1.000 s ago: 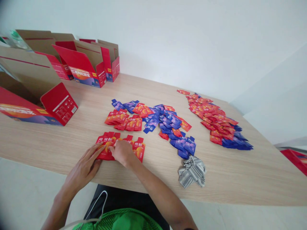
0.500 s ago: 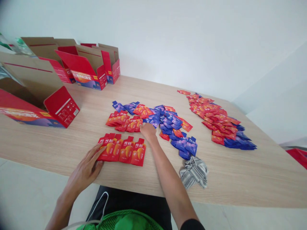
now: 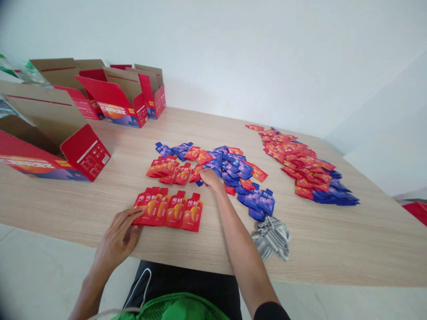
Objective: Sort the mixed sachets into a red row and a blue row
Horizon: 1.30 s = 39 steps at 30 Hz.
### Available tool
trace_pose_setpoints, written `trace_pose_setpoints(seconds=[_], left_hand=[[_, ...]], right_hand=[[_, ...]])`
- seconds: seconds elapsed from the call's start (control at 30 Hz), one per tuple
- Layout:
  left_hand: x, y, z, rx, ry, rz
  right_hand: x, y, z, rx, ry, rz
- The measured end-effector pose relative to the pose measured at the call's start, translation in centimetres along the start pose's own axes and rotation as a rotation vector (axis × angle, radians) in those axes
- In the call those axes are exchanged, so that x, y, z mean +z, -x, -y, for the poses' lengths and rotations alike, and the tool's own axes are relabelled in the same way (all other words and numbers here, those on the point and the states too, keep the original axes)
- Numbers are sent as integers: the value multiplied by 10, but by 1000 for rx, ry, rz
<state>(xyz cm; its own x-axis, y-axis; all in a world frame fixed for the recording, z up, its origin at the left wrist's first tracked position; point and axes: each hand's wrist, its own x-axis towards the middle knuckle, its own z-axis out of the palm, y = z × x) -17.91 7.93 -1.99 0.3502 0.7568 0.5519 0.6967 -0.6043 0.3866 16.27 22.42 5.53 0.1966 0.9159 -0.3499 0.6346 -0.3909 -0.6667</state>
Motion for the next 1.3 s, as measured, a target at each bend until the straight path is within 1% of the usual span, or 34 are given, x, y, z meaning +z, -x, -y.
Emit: trace_pose_setpoints(seconds=[0.17,0.23,0.27,0.3,0.37,0.47,0.57,0.63,0.7,0.83,1.03,1.3], left_hand=[[1,-1,0,17,0,-13],[1,-2,0,26,-4,-11],[1,-2,0,30,-8,-12],[1,-2,0,34,-11,-15],[0,-2,0,42,-16,-21],[0,-2,0,34,-16,-17],[0,-2,-1,25,-16,-11],[0,-2,-1,23,-20,-14],[1,-2,0,17,-20,-16],[1,-1,0,13,-15,-20],[-2,-3,-2,20,-15,-17],[0,-3,-2,38,-15,-24]], right_hand=[[-33,29,-10,-35,-73,-94],[-39,45,-14,-64,-92,-132],[-39,55,-16,-92,-124,-139],[-37,64,-18,-128,-178,-131],[-26,82,-22,-194,-334,-50],[3,103,-26,-228,-531,150],[34,114,-25,-212,-573,311],[52,117,-22,-170,-557,388],[65,118,-17,-117,-523,439],[78,121,-8,-61,-445,517],[76,125,-1,-43,-249,530],[70,119,4,-99,74,411]])
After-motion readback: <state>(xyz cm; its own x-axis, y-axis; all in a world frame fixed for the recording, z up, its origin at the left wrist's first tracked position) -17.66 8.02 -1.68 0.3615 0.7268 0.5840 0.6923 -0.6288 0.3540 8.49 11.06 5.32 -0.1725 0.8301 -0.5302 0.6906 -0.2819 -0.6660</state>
